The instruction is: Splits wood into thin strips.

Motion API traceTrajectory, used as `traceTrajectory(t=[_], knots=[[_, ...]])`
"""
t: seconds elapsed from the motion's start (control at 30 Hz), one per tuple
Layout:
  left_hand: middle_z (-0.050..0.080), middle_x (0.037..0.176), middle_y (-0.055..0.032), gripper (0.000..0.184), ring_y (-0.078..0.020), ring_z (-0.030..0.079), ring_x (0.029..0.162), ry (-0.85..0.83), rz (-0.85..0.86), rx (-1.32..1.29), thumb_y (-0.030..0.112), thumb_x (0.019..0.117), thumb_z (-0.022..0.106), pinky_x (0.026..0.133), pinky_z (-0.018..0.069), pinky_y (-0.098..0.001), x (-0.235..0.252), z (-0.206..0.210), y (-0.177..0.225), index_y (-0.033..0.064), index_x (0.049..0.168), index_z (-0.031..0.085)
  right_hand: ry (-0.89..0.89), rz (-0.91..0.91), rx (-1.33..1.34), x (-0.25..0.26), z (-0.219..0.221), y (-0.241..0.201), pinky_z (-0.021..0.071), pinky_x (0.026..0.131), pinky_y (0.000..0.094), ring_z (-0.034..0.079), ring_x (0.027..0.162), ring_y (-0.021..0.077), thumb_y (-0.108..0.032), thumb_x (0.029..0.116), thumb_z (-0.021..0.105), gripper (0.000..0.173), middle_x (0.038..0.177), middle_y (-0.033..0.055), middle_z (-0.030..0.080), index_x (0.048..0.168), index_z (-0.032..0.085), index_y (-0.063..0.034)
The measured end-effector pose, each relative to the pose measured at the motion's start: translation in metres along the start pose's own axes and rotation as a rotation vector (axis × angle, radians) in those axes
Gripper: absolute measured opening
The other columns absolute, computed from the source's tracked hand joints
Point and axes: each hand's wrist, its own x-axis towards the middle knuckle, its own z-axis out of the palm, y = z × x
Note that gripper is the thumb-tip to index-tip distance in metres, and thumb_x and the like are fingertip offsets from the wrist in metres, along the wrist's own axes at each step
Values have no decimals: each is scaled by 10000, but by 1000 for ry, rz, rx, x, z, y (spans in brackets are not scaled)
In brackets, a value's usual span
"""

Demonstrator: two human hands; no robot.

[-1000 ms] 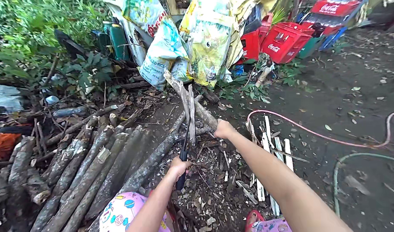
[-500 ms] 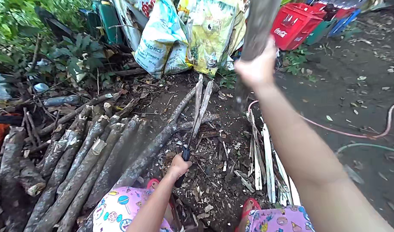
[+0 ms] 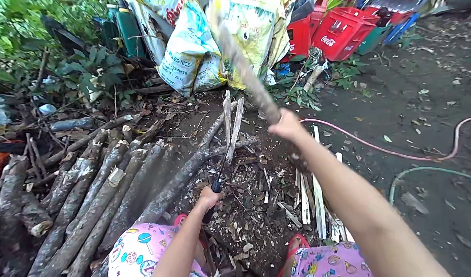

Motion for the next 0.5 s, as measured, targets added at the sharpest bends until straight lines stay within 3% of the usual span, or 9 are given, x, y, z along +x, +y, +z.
traceTrajectory(t=[0.07,0.13,0.2,0.27,0.33,0.37,0.43,0.5], knots=[[623,940,-131,448,-184,620,710,10,7,-29,48,907,700,703,553,-360,1,-2,-1,-27,1316,531,227,-124,148,-1,-46,-37,548,867,607,678,1009,376,-90,715,858,661,1101,245,673,1294,567,38],[616,911,-120,456,-173,614,686,15,-10,-63,39,903,697,680,552,-347,3,-4,-1,-28,1318,520,449,-286,298,3,-77,-65,595,844,456,695,986,238,-96,675,822,755,1139,170,667,1350,507,26],[611,898,-117,453,-168,614,672,20,-20,-100,29,907,691,666,557,-336,6,-7,1,-30,1319,514,585,-379,376,10,-76,-73,621,840,358,707,999,160,-117,638,800,833,1187,129,663,1389,465,13],[613,867,-111,417,-165,617,645,33,-22,-122,26,909,686,646,562,-330,9,-9,0,-33,1289,525,443,-277,251,-1,-30,-47,590,895,428,685,1035,252,-90,687,828,865,1190,210,648,1431,417,72],[618,874,-115,400,-174,623,665,46,-43,-106,47,925,679,667,562,-343,10,-9,-1,-36,1286,529,30,-11,-91,-9,50,17,554,890,607,673,1041,420,-105,732,846,836,1147,294,650,1428,416,65],[621,887,-117,407,-178,626,681,46,-62,-84,63,931,678,681,563,-348,13,-6,0,-32,1297,526,-194,113,-258,-9,85,48,515,934,664,646,1127,473,-127,777,817,828,1226,321,630,1466,395,55],[625,915,-126,424,-187,631,708,53,-92,-49,82,937,679,704,564,-360,19,-5,2,-30,1314,521,-451,281,-421,-6,125,70,502,988,641,612,1240,445,-167,836,775,799,1338,288,599,1504,373,8],[627,917,-129,422,-186,631,707,68,-113,-62,97,945,680,703,562,-360,25,-2,-1,-34,1314,522,-489,299,-393,-9,134,59,511,986,607,616,1243,412,-177,834,774,755,1337,264,605,1472,415,6]])
